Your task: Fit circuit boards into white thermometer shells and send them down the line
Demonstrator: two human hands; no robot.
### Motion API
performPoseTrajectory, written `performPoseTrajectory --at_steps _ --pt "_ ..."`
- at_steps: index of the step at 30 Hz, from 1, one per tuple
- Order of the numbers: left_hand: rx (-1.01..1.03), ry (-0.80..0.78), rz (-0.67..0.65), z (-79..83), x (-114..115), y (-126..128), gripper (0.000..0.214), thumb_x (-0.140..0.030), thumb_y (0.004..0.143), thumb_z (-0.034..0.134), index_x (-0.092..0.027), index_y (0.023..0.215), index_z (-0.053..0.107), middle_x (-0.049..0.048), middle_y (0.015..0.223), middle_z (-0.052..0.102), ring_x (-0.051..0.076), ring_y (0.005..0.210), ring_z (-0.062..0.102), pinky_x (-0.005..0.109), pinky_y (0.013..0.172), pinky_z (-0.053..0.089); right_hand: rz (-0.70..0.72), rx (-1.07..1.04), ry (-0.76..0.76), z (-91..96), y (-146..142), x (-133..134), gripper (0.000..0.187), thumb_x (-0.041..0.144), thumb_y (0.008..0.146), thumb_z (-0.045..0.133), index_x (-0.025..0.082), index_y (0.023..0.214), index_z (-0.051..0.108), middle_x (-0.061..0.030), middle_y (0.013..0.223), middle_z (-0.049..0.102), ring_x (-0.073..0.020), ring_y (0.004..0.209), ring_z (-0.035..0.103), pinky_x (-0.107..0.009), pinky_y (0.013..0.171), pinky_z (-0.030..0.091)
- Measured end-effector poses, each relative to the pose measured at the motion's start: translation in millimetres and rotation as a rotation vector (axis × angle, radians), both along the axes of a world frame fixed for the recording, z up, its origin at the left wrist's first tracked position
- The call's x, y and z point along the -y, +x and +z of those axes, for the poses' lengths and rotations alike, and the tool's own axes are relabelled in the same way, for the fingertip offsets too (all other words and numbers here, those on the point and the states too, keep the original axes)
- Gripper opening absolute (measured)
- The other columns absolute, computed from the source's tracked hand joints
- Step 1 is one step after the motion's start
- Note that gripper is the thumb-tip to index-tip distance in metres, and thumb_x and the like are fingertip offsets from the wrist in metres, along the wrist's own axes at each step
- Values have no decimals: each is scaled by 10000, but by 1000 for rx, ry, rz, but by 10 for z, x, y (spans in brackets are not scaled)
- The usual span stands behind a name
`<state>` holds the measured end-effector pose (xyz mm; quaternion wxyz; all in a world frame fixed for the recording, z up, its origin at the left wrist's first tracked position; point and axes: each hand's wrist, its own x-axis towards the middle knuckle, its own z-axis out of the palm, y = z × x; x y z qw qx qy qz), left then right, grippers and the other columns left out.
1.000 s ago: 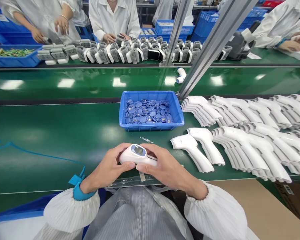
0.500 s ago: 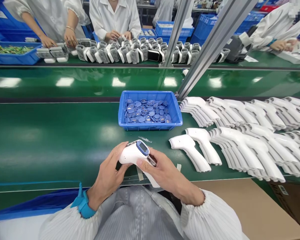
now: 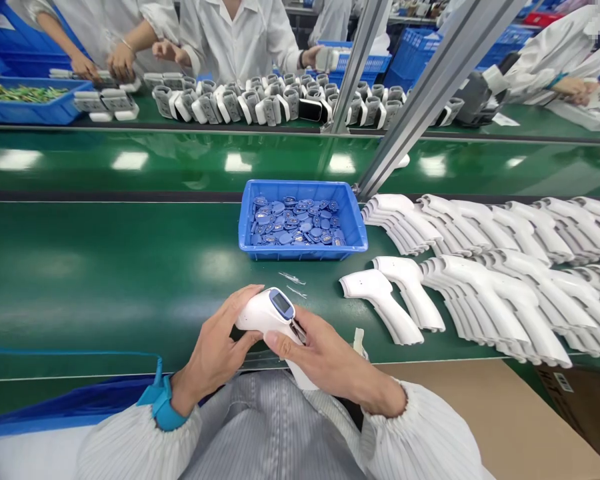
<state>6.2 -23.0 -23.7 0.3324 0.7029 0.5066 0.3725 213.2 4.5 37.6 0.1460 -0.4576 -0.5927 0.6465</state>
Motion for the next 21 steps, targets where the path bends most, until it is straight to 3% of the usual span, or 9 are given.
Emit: performPoseTrajectory --at_steps 3,5,9,12,14,17,19,21 --pt "26 -259 -178 136 -67 -54 504 -403 882 709 -236 1326 540 35 1233 671 201 1084 636 298 911 506 161 71 166 -46 63 -12 322 536 958 539 238 1048 623 -15 907 604 -171 801 531 -309 714 462" --pt "-29 -412 -252 222 -116 -70 467 -537 790 762 -220 1111 642 -9 946 713 170 797 633 273 678 476 215 116 277 -72 100 -27 296 508 959 552 238 1060 621 -34 980 621 -192 887 559 -335 797 486" --pt "-150 -379 -44 290 -156 -12 426 -600 808 690 -186 810 592 -38 684 603 110 576 448 262 529 305 34 34 320 -100 56 -63 423 483 987 513 278 1356 493 -68 1265 595 -208 1122 575 -364 946 498" --pt "-100 -367 35 263 -141 39 448 -586 778 713 -175 718 547 -37 636 552 96 557 418 251 507 274 1 35 356 -64 -52 -90 347 474 975 543 273 1256 579 -47 1160 636 -187 1016 606 -341 888 511" --pt "52 -462 18 234 -126 42 439 -572 751 747 -171 753 566 -30 662 562 99 575 458 231 499 316 -9 62 358 -16 -97 -102 319 481 954 576 257 1179 609 -37 1093 647 -180 956 605 -329 845 509" --pt "284 -654 -30 202 -102 12 486 -573 748 761 -181 983 594 -32 714 603 108 547 513 228 477 400 94 76 209 59 -82 -91 315 506 941 583 236 1101 615 -17 982 653 -164 859 594 -300 752 502" --pt "258 -602 32 192 -82 -11 507 -530 768 766 -196 1093 568 -23 786 645 129 586 569 254 525 467 146 96 82 94 -40 -55 323 532 933 581 235 1053 621 2 901 640 -148 777 569 -282 683 486" --pt "139 -392 97 179 -58 -33 461 -413 790 779 -212 1142 560 10 987 682 171 813 648 298 724 539 111 104 -2 108 -4 -2 350 562 932 567 248 1075 623 1 925 634 -153 795 563 -291 700 489"
